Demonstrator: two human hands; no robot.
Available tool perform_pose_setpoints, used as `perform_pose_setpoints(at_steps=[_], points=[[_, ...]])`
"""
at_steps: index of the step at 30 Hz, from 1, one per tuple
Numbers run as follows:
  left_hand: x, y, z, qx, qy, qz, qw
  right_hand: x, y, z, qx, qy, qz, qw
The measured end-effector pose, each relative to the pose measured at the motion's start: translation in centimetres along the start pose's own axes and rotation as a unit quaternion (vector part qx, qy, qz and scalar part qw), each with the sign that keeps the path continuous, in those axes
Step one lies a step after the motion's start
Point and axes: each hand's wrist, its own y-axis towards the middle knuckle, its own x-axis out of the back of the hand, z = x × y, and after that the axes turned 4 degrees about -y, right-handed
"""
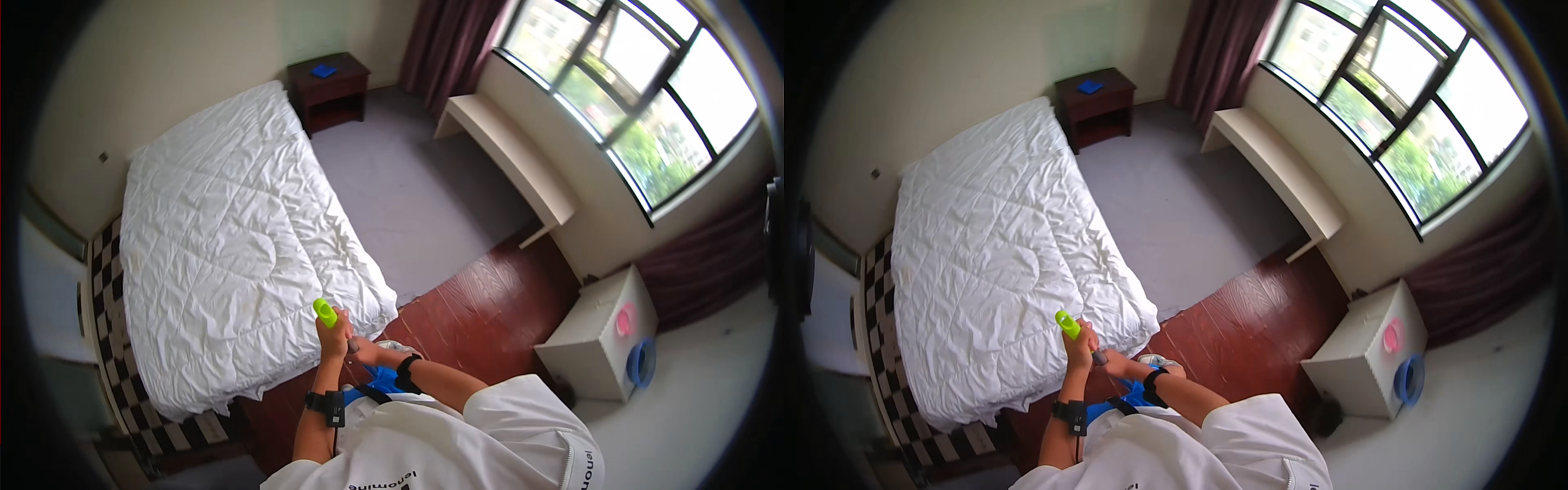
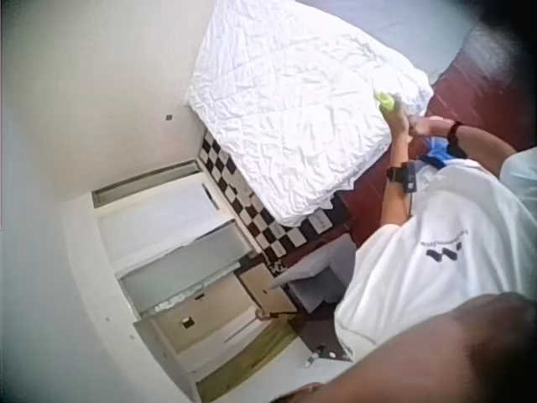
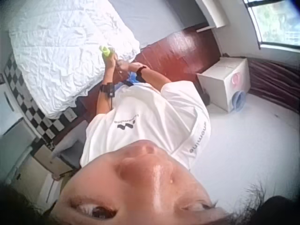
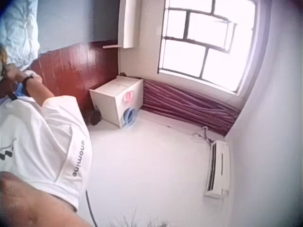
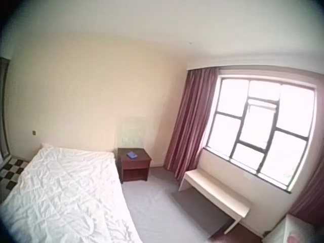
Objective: The recorder is assembling and adjusting a floor squeegee or broom in a bedroom.
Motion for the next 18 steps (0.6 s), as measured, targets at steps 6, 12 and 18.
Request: perform_pose_setpoints(at_steps=[6, 12, 18], points=[[4.5, -8.5, -0.7, 0.031, 0.052, 0.125, 0.990, -8.3, -6.3, 2.7, -0.006, -0.048, -0.162, 0.986], [6.6, -16.1, -2.6, 0.005, 0.084, 0.182, 0.980, -13.7, -11.7, 4.2, 0.015, -0.087, -0.149, 0.985], [9.1, -21.1, -5.5, -0.023, 0.149, 0.296, 0.943, -18.0, -14.8, 5.4, 0.020, -0.137, -0.133, 0.981]])
